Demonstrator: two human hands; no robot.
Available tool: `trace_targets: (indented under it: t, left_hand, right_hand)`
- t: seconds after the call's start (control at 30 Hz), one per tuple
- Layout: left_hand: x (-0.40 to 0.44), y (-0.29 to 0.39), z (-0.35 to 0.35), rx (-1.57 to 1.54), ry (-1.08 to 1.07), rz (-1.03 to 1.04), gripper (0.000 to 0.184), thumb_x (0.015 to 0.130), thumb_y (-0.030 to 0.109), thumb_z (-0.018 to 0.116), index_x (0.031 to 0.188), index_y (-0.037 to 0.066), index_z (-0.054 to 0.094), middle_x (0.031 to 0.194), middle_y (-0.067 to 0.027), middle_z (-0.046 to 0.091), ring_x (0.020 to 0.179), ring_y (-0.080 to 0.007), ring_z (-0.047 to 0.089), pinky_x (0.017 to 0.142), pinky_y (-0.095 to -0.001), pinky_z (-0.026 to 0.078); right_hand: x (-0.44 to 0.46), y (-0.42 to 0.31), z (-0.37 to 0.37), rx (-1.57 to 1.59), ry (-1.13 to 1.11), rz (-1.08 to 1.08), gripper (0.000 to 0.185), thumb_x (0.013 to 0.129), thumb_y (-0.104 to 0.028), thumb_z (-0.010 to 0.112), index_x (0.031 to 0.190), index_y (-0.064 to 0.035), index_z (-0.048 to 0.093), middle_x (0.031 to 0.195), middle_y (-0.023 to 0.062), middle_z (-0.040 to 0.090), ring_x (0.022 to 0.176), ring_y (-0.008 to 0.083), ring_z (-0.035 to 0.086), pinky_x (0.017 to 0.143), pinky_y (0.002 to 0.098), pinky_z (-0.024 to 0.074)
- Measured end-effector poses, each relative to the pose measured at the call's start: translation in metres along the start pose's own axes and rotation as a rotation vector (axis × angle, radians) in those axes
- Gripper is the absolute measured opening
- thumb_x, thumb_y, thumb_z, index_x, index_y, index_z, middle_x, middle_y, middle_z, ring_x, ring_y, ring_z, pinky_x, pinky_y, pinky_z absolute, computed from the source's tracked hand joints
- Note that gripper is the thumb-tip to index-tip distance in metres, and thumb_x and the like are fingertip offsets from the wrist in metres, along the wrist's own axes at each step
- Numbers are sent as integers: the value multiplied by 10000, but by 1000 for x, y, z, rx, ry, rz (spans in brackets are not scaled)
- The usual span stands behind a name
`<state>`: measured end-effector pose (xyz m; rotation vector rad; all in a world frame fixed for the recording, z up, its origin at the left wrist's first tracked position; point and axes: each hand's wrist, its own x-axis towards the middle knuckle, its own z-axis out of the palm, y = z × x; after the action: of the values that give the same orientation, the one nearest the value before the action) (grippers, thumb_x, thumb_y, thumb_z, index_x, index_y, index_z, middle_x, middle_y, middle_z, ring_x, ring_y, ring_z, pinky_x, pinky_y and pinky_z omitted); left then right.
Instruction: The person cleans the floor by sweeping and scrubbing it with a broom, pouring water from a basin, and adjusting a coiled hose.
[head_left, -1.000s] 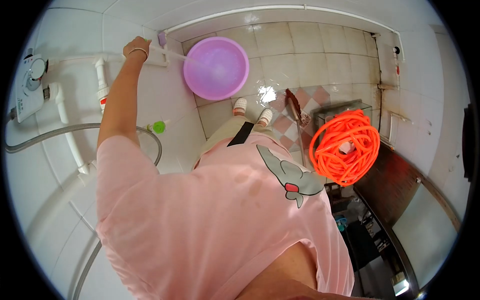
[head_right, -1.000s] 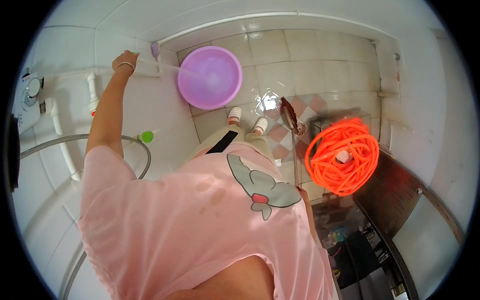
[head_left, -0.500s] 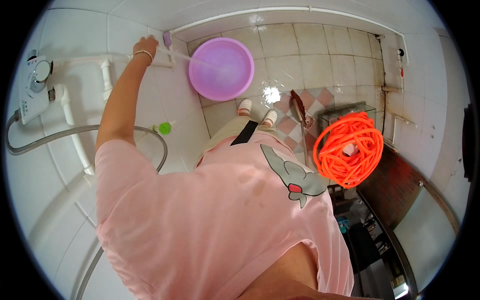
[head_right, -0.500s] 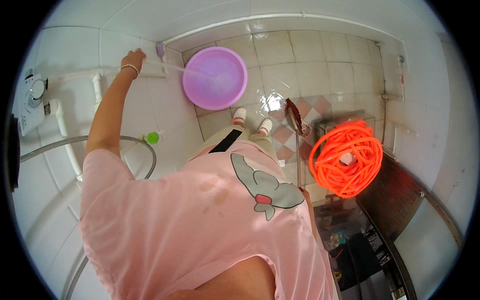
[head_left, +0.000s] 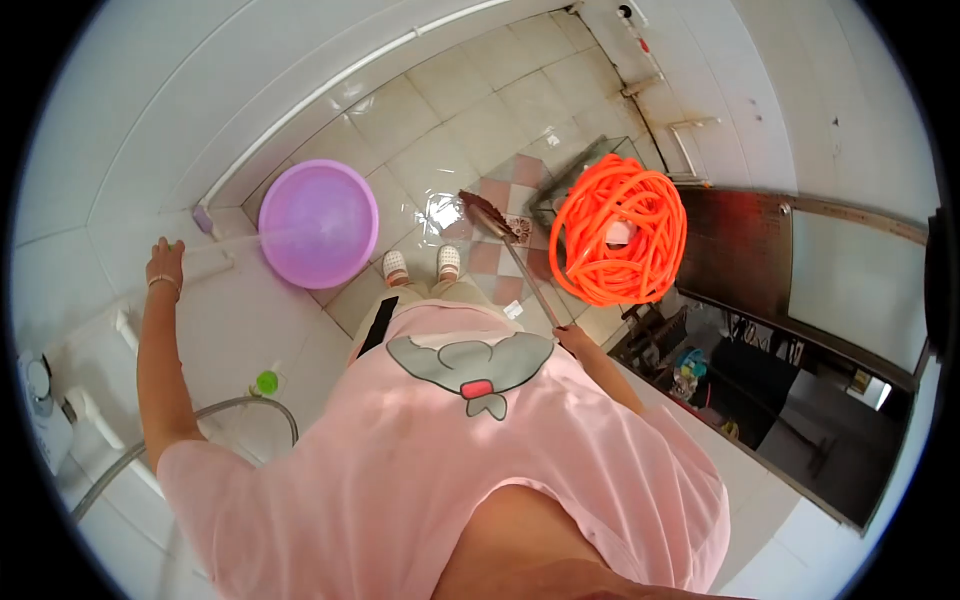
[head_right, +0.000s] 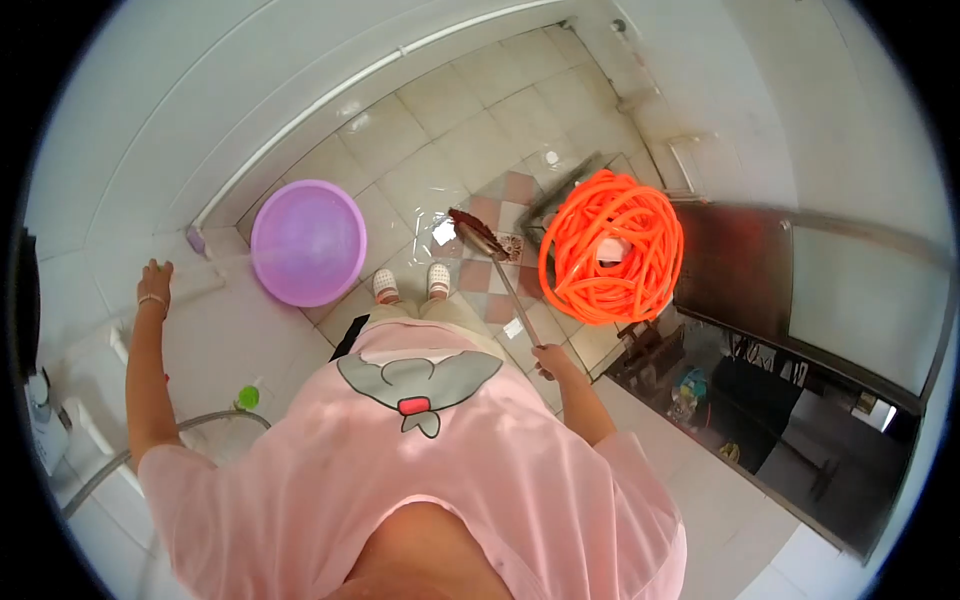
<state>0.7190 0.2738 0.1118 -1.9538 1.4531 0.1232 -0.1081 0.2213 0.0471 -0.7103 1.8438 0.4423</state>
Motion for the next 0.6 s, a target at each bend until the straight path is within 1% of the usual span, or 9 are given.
trace_targets:
  t: [0.03, 0.07, 0.1, 0.2, 0.3, 0.4, 0.5, 0.6]
  left_hand:
    - [-5, 6, -25, -63, -61, -64, 351, 803, 301, 467, 1113, 146, 411, 999, -121, 499, 928, -290, 514, 749, -376, 449]
    - [-15, 16, -65, -127, -120, -131, 333, 805, 297, 465, 1097, 143, 427, 1005, -119, 496, 939, -284, 510, 747, -371, 451]
    - [-18, 25, -89, -191, -183, -194, 315, 807, 293, 464, 1082, 139, 443, 1011, -117, 494, 949, -278, 506, 744, -367, 452]
    - [0, 30, -100, -305, -312, -576, 284, 798, 299, 481, 1028, 132, 492, 1045, -91, 470, 997, -249, 476, 748, -348, 453]
    - [20, 19, -50, -251, -343, -440, 310, 786, 341, 494, 995, 113, 516, 1037, -87, 495, 983, -235, 491, 755, -339, 449]
    - [17, 14, -29, -63, -219, 186, 332, 787, 337, 494, 1005, 86, 502, 995, -104, 538, 920, -254, 533, 754, -348, 448]
    - [-21, 43, -92, -239, 99, -68, 295, 799, 276, 484, 1017, 77, 483, 1001, -118, 532, 923, -254, 531, 747, -347, 449]
    - [4, 35, -85, -313, -329, -523, 285, 790, 227, 495, 1037, 89, 464, 1054, -113, 478, 973, -248, 494, 746, -341, 450]
  right_hand:
    - [-2, -4, 1, -10, -6, 15, 335, 766, -249, 504, 1027, -40, 490, 653, 99, 508, 411, 159, 441, 335, 272, 334]
    - [-9, -11, 3, -19, -11, 26, 332, 767, -249, 506, 1023, -39, 488, 653, 101, 508, 411, 158, 440, 337, 270, 335]
    - [-23, -22, 4, -2, -2, 55, 297, 767, -243, 508, 980, -36, 502, 641, 97, 500, 409, 155, 435, 330, 272, 330]
    - [-28, -21, 12, 33, 10, 45, 272, 764, -246, 511, 931, -32, 511, 632, 93, 493, 411, 154, 437, 322, 272, 322]
    - [-18, -13, 15, 56, 33, -1, 255, 757, -249, 520, 886, -29, 515, 625, 89, 489, 402, 155, 431, 317, 273, 313]
    - [-17, -16, 16, 65, 13, 25, 271, 749, -252, 528, 911, -35, 522, 628, 91, 492, 387, 156, 420, 319, 276, 311]
    - [-32, -29, 16, 12, 39, 55, 277, 754, -248, 525, 935, -40, 530, 625, 90, 493, 393, 159, 424, 321, 281, 317]
    - [-20, -18, 15, 44, -36, 29, 309, 766, -231, 512, 1015, -49, 497, 619, 89, 492, 414, 162, 440, 324, 287, 328]
